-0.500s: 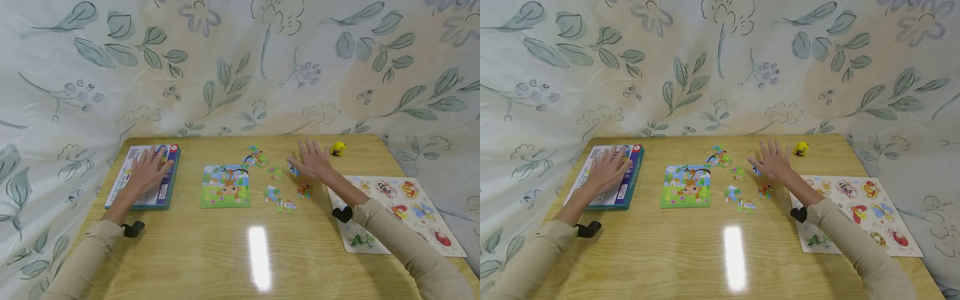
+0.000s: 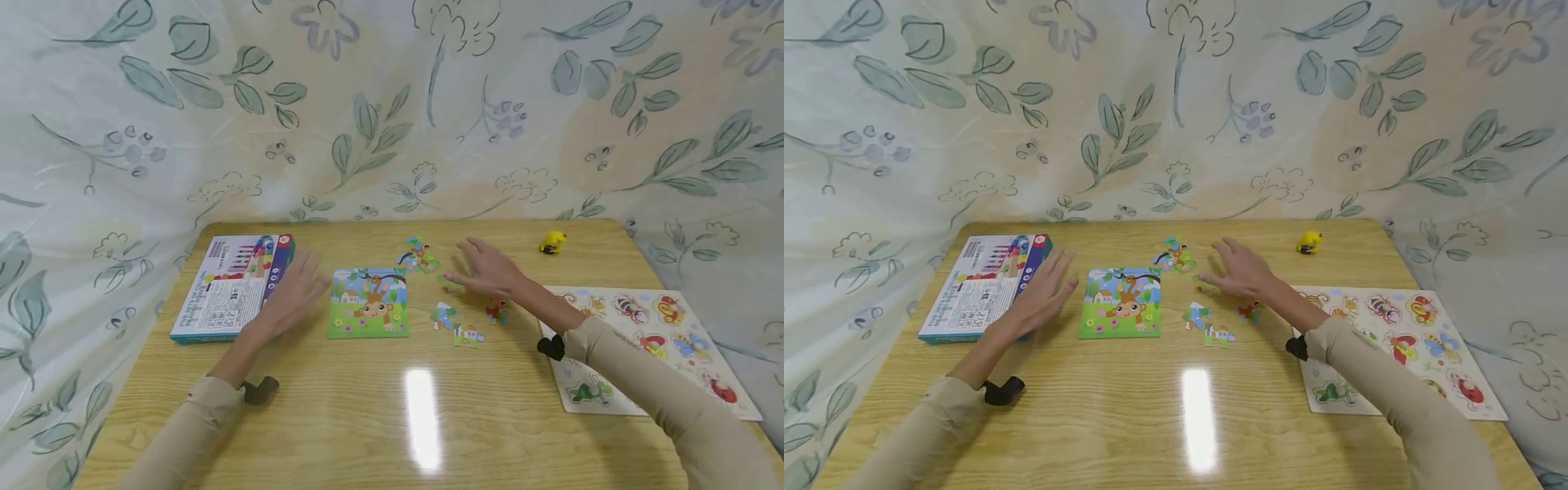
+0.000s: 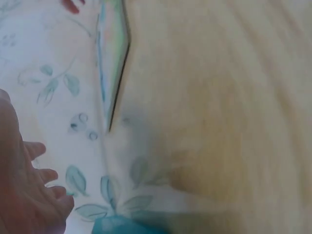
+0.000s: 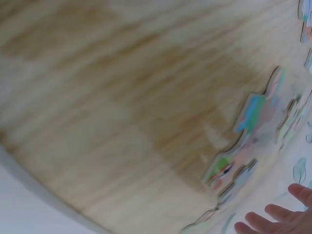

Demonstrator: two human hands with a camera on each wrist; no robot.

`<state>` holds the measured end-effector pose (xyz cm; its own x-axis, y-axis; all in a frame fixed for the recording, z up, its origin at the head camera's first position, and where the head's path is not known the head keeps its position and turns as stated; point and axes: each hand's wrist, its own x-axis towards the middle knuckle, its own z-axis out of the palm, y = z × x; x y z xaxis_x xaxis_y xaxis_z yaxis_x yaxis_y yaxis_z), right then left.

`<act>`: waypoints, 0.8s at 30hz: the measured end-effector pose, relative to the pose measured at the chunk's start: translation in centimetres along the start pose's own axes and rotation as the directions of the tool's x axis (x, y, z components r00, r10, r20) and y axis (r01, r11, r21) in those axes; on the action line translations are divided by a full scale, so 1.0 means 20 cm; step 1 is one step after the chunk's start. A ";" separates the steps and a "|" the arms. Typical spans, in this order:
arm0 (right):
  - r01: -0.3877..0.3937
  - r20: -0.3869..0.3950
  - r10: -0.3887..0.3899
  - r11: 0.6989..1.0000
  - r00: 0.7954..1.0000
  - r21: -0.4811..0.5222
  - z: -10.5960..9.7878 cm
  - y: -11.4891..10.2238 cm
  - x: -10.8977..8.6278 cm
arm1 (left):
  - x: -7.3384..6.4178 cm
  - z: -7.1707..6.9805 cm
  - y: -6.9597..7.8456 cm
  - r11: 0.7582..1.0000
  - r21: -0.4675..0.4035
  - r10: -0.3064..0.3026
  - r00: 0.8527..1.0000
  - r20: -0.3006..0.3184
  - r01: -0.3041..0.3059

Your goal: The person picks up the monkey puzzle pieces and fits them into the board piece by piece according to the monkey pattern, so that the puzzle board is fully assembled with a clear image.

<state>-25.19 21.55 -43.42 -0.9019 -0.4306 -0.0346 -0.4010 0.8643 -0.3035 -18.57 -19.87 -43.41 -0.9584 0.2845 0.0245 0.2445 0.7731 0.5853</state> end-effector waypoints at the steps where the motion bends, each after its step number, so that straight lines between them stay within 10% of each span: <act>1: 0.009 0.001 -0.009 1.000 1.000 0.003 0.00 -0.02 0.00 | 0.00 0.02 0.00 1.000 -0.012 0.000 1.000 0.002 0.000; 24: 0.138 -0.035 -0.139 0.990 0.990 -0.028 0.05 0.00 -0.17 | -0.03 0.14 -0.06 0.990 -0.141 -0.025 0.999 -0.020 0.022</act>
<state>-21.96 22.78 -44.22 -0.8424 -0.5373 0.0414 -0.5261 0.8034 -0.2787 -17.94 -19.34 -46.40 -0.9670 0.2535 0.0264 0.2002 0.6912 0.6943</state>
